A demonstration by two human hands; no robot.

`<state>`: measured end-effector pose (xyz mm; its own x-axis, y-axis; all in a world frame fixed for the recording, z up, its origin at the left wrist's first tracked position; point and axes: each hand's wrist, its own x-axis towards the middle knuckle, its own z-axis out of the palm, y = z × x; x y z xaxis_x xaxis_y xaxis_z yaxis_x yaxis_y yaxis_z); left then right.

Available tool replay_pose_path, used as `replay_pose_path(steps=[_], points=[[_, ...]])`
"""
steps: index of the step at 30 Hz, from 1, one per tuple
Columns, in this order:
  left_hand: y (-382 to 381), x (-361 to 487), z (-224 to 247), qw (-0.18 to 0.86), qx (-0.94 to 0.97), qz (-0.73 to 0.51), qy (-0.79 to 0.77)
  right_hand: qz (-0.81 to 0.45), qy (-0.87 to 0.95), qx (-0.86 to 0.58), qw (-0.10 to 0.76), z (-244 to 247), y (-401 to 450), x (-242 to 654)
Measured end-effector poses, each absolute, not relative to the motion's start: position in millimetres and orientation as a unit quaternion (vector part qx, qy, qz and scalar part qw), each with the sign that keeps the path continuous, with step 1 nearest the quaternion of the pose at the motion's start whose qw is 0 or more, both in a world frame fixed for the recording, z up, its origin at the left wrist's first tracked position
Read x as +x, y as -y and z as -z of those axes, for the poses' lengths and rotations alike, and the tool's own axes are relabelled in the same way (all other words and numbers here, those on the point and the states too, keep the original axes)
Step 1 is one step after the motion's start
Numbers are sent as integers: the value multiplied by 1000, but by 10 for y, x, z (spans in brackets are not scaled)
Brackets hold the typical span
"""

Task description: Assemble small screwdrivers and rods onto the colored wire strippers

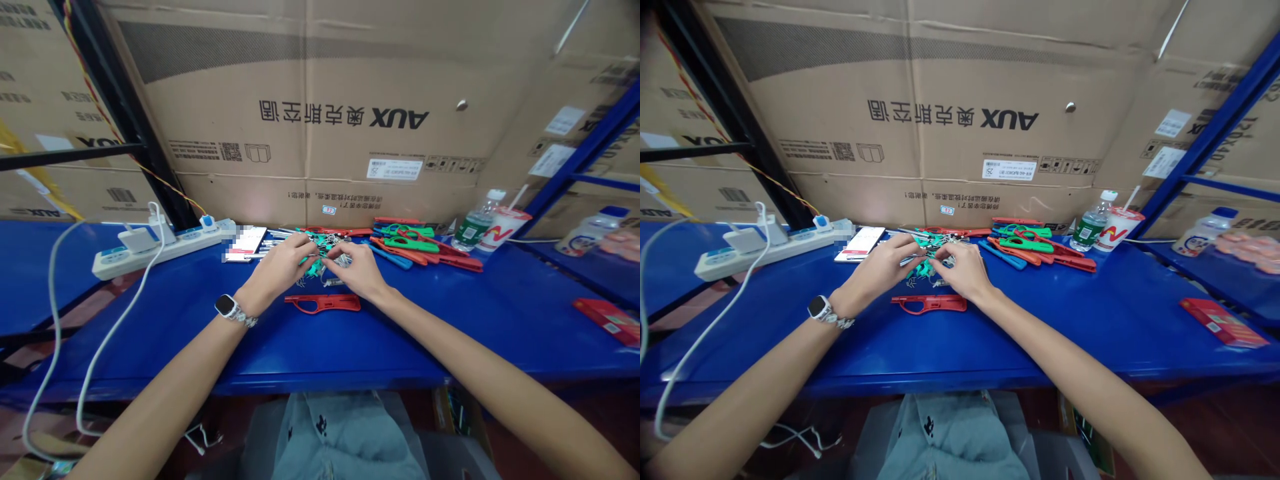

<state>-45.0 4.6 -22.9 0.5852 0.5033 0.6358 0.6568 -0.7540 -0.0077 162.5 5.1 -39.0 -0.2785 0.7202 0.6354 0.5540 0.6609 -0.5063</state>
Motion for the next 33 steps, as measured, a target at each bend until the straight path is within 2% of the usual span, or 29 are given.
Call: replay_pose_path(steps=[13,20,33], points=[[-39,-472,207,122,-886,315,318,-177,808,-346,443,347,-29,1653],[-76,-503,232,115,-888,326,303,-386,749,-332,424,336,-46,1672],[-55,-479,215,33,-900,342,270,-304,808,-343,371,177,-21,1710]])
